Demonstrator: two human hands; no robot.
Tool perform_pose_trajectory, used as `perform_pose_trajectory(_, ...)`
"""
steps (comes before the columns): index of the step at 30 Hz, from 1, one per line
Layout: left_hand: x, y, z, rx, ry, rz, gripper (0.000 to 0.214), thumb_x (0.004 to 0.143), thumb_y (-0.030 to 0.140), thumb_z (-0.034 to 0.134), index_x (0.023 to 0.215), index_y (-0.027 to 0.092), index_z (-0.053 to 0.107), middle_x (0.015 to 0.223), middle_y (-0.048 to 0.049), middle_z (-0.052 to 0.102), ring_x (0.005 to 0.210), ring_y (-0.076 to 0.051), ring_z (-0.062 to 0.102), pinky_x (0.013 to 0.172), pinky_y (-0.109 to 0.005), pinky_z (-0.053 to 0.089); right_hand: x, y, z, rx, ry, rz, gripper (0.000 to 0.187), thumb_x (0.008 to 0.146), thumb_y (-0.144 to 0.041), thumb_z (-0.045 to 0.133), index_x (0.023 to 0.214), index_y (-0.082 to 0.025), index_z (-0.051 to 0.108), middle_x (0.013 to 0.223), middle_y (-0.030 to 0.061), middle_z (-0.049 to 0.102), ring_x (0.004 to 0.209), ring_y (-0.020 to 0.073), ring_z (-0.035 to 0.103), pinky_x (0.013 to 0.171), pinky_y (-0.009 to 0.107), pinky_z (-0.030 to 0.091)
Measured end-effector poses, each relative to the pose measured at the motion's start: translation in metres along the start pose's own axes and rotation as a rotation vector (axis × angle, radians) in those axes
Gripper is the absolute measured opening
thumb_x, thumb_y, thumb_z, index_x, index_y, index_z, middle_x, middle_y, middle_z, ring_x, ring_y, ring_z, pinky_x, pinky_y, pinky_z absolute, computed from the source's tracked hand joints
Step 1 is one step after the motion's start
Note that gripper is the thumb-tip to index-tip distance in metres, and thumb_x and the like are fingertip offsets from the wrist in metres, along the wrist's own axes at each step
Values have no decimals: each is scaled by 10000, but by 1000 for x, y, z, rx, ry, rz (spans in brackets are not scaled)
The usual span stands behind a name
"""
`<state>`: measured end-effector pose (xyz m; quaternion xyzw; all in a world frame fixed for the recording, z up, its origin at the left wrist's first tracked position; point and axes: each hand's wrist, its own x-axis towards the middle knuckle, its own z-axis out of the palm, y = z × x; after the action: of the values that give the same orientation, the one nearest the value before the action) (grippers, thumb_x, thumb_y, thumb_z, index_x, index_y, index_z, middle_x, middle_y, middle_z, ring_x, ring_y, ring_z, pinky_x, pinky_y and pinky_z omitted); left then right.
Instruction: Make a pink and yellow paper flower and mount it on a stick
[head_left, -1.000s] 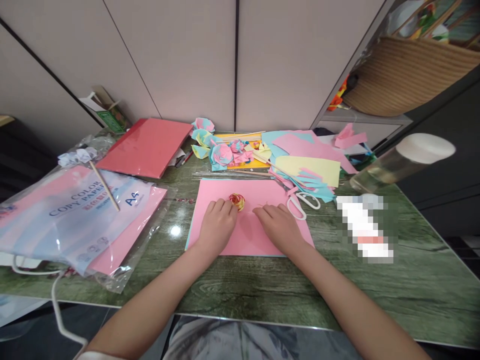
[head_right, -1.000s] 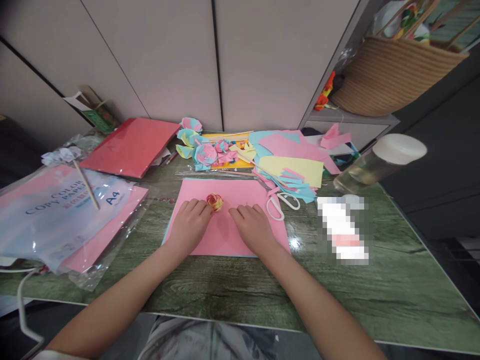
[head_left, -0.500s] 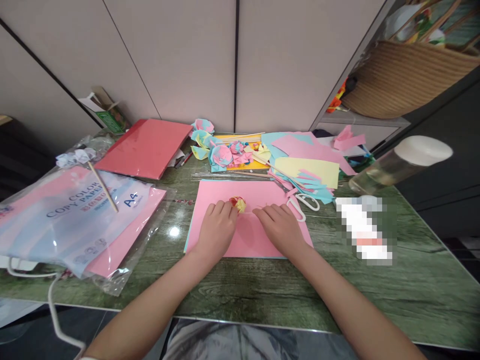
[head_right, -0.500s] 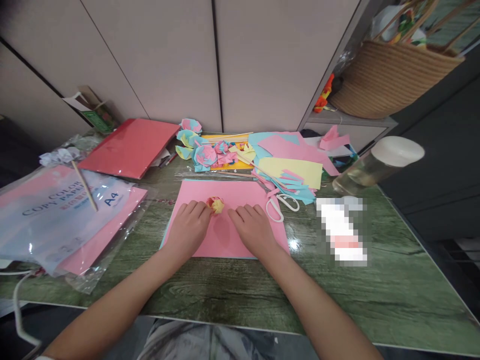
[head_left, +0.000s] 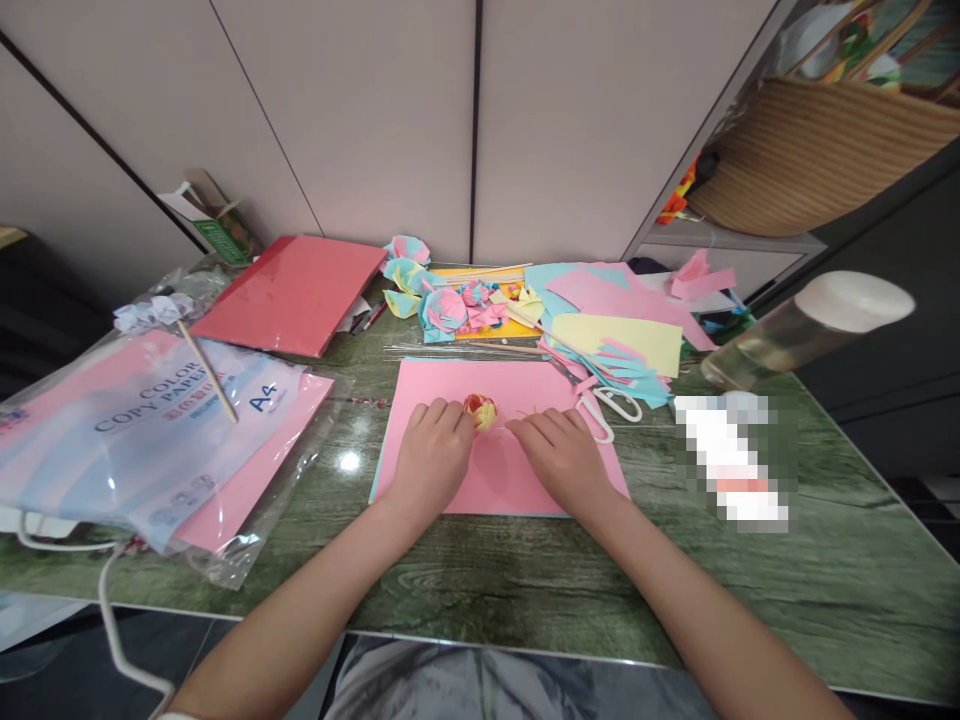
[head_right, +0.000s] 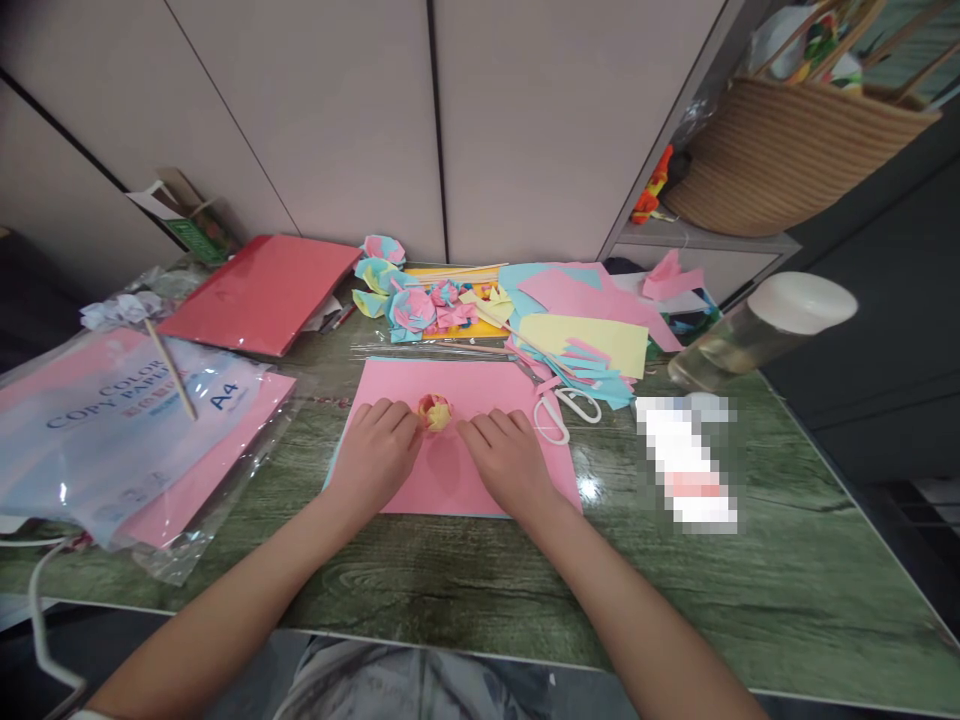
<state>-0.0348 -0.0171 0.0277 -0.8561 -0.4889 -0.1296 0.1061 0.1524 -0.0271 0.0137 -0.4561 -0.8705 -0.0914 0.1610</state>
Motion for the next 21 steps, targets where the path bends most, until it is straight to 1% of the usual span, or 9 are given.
perform_pose_trajectory(6,0,-1,2,-4,18,-12,179,821,146,404,731,156,558,750,-82,547,749,-211,455,639,-353,331,0,-1,0,11,18,13,229,891,-168,360,991,-178,566,829,45,601,786,161,439,676,306,236)
perform_pose_trajectory(12,0,-2,0,37,-8,-16,148,825,179,423,827,172,572,805,-77,550,769,-211,455,658,-346,329,0,-1,1,18,41,8,217,883,-155,374,981,-176,567,825,43,603,777,159,442,677,303,238)
perform_pose_trajectory(21,-1,-4,-1,15,-20,-2,146,812,189,466,888,181,590,823,-70,553,785,-205,448,661,-332,337,-1,1,5,8,59,24,178,863,-157,426,975,-183,562,790,32,597,754,165,451,652,310,234)
